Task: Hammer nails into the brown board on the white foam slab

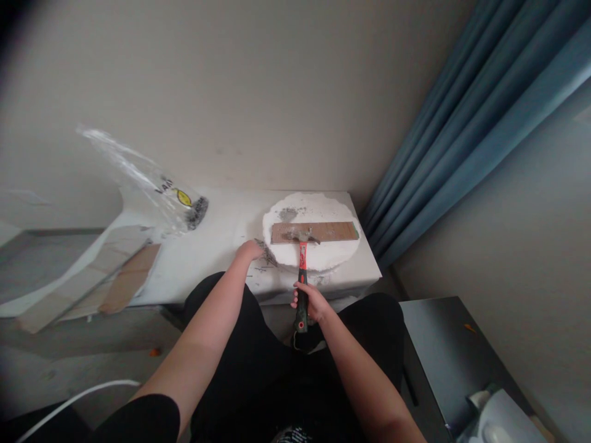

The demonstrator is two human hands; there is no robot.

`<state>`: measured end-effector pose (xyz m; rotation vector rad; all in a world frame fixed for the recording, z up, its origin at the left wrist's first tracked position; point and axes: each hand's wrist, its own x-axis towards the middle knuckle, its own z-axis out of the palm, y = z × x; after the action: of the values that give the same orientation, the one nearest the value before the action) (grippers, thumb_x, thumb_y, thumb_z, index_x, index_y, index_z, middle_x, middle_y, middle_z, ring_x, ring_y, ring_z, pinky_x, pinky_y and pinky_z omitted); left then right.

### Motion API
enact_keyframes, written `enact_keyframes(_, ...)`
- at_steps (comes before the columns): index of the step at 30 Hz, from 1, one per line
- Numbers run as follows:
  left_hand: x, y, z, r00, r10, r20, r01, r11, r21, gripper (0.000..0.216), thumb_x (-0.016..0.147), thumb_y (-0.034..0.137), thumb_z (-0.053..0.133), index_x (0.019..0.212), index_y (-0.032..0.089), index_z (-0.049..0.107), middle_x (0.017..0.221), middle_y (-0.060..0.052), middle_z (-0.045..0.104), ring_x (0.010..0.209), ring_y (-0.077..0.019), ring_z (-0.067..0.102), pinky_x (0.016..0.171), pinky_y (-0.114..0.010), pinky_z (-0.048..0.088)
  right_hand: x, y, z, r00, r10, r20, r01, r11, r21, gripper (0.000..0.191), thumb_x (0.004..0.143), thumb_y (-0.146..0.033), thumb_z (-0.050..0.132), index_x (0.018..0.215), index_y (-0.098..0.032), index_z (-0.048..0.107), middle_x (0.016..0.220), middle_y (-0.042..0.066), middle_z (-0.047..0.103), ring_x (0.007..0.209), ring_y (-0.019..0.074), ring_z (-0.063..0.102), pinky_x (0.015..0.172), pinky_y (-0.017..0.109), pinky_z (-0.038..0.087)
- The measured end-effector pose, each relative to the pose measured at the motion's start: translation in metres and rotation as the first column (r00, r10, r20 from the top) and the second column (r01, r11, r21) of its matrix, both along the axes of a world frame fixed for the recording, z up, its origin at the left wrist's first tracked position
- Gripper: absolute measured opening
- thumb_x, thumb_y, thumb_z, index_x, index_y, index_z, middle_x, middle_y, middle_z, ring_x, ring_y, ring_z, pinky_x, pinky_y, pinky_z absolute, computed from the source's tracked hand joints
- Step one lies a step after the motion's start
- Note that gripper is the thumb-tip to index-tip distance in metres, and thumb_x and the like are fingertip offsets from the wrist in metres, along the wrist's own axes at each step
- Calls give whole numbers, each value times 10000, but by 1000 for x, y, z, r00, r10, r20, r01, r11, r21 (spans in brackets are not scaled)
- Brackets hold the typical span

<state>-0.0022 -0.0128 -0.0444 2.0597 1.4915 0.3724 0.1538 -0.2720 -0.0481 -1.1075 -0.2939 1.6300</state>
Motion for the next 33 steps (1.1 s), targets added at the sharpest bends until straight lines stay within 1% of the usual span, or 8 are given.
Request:
enact_keyframes(3, 5, -2, 6, 997, 74, -39, -75, 997, -29, 63, 731, 235, 689, 768, 186, 705, 881, -136, 769, 894, -273, 710, 780, -338, 510, -3, -5, -11, 990, 63, -124, -63, 998, 2, 367, 820, -513, 745, 849, -225, 518, 586, -80, 433, 511, 101, 457, 510, 227, 469)
enact_keyframes(6, 9, -5, 11, 994, 105, -17, -105, 994, -19, 70, 763, 220, 672, 813, 192, 713, 994, -116, 777, 942, -257, 706, 791, -321, 504, -6, -5, -19, 969, 113, -221, -109, 994, 30, 395, 845, -539, 721, 793, -223, 490, 570, -98, 341, 457, 76, 323, 462, 197, 376)
enact_keyframes(12, 11, -6, 20, 986, 160, 39, -160, 987, 15, 118, 883, 261, 601, 840, 185, 680, 985, -121, 766, 929, -251, 702, 789, -321, 504, -10, -5, -21, 927, 149, -343, -129, 988, 80, 457, 867, -559, 697, 731, -216, 427, 572, -107, 264, 455, 58, 180, 448, 181, 274)
enact_keyframes(15, 16, -7, 22, 982, 104, 160, -125, 985, 122, 173, 959, 304, 525, 972, 194, 658, 1040, -98, 748, 966, -214, 686, 859, -306, 500, -11, -5, -22, 912, 151, -382, -128, 988, 85, 491, 862, -533, 721, 700, -219, 380, 550, -118, 220, 452, 54, 106, 423, 181, 187)
enact_keyframes(18, 22, -9, 21, 935, -5, 356, -86, 967, 242, 136, 950, 302, 541, 957, 205, 636, 960, -65, 734, 901, -198, 673, 856, -306, 506, -11, -4, -24, 900, 156, -408, -133, 988, 83, 521, 848, -519, 746, 683, -221, 351, 529, -124, 207, 452, 52, 90, 421, 185, 162)
enact_keyframes(22, 32, -12, 17, 858, -88, 506, 2, 986, 167, 33, 867, 226, 613, 880, 197, 619, 888, -46, 722, 817, -188, 671, 804, -307, 526, -12, -2, -26, 891, 167, -422, -148, 986, 79, 549, 846, -513, 753, 672, -224, 320, 513, -128, 196, 446, 49, 80, 417, 190, 138)
enact_keyframes(26, 38, -16, 16, 830, -123, 544, 67, 990, 121, 67, 822, 179, 639, 884, 191, 618, 877, -44, 717, 808, -191, 675, 811, -323, 538, -11, -1, -26, 889, 171, -426, -155, 985, 72, 544, 876, -507, 726, 675, -225, 306, 519, -126, 193, 443, 49, 84, 423, 190, 138)
enact_keyframes(33, 36, -18, 19, 840, -128, 527, 56, 987, 149, 55, 836, 172, 632, 883, 194, 611, 862, -38, 716, 843, -190, 676, 849, -333, 536, -11, -2, -26, 889, 160, -429, -149, 987, 61, 523, 889, -493, 715, 676, -221, 322, 520, -125, 205, 448, 48, 94, 429, 191, 151)
